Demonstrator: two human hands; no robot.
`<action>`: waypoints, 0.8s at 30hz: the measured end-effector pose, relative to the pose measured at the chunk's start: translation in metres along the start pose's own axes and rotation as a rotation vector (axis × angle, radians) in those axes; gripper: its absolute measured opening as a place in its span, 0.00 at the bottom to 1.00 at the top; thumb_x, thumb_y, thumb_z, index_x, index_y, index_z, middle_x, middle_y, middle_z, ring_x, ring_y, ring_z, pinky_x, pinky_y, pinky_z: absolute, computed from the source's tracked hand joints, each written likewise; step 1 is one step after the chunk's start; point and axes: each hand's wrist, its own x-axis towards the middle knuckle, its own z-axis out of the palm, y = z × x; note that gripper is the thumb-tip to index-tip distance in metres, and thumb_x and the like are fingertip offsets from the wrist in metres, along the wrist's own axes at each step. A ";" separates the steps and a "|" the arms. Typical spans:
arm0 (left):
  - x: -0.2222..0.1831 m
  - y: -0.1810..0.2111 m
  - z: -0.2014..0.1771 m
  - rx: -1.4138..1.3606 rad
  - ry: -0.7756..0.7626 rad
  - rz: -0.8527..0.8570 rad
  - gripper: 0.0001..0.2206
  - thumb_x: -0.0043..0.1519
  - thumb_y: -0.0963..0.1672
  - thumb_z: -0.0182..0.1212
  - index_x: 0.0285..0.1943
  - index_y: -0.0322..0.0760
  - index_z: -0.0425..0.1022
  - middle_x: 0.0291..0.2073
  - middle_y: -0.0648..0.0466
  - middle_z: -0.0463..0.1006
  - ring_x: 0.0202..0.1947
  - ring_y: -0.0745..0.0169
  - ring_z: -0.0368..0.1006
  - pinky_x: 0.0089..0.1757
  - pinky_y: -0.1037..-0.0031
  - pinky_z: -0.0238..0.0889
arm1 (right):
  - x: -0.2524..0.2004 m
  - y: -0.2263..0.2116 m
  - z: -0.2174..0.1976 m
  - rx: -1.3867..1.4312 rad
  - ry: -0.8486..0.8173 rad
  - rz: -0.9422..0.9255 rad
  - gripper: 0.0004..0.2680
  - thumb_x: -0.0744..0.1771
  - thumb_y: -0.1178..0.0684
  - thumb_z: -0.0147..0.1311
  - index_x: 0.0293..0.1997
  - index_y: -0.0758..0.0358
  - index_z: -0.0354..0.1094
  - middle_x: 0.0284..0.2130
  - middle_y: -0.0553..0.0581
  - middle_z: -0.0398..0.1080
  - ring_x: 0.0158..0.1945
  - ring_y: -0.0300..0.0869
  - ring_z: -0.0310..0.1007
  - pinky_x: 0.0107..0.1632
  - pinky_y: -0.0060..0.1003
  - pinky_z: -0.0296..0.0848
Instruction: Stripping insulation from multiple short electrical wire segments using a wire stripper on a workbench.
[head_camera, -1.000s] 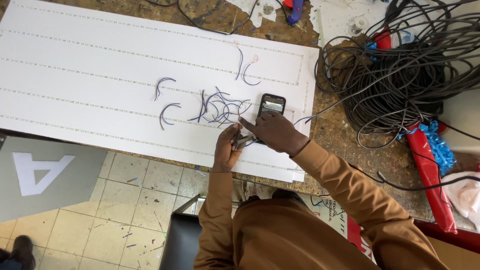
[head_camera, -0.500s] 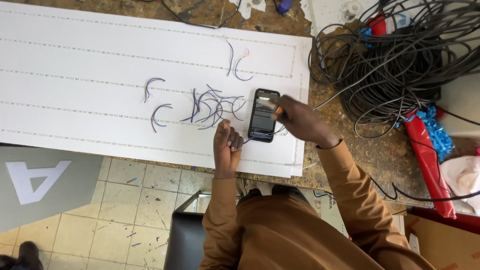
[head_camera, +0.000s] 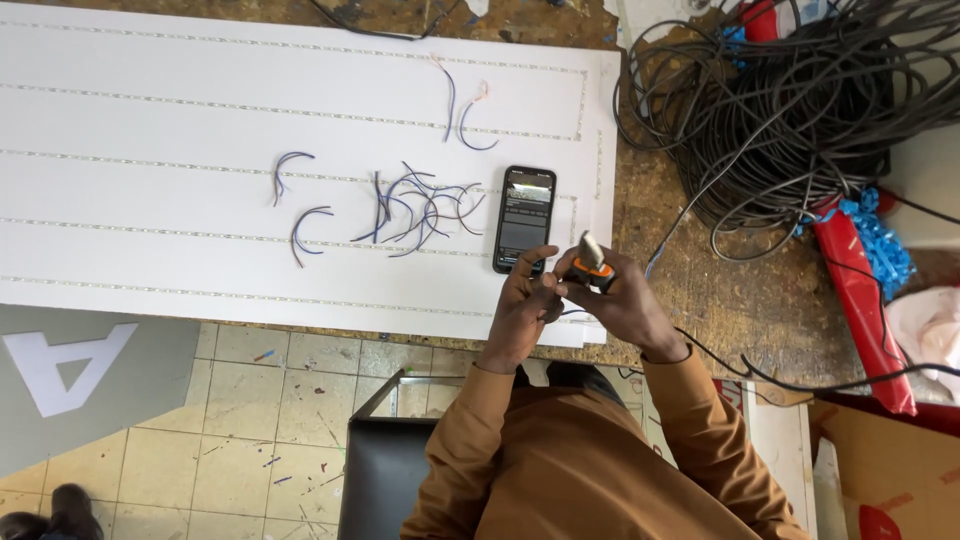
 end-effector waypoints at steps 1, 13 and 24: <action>0.001 -0.005 -0.001 -0.002 -0.001 -0.015 0.20 0.78 0.46 0.63 0.76 0.35 0.66 0.33 0.48 0.86 0.18 0.81 0.61 0.25 0.87 0.55 | -0.003 0.004 -0.003 0.003 0.011 0.010 0.11 0.66 0.66 0.71 0.52 0.64 0.81 0.33 0.58 0.82 0.37 0.38 0.79 0.43 0.36 0.80; 0.010 -0.009 0.027 0.125 -0.083 -0.102 0.15 0.83 0.48 0.54 0.70 0.34 0.69 0.30 0.56 0.81 0.25 0.82 0.64 0.29 0.86 0.60 | -0.018 0.026 -0.032 0.033 0.163 -0.034 0.10 0.66 0.69 0.70 0.52 0.69 0.80 0.37 0.64 0.82 0.37 0.42 0.81 0.40 0.36 0.81; 0.017 0.006 0.067 0.507 -0.204 0.014 0.12 0.83 0.42 0.51 0.59 0.28 0.81 0.22 0.51 0.75 0.23 0.69 0.70 0.30 0.77 0.63 | -0.019 0.029 -0.075 0.057 0.448 -0.131 0.09 0.71 0.68 0.63 0.57 0.69 0.72 0.44 0.67 0.78 0.38 0.47 0.79 0.45 0.43 0.84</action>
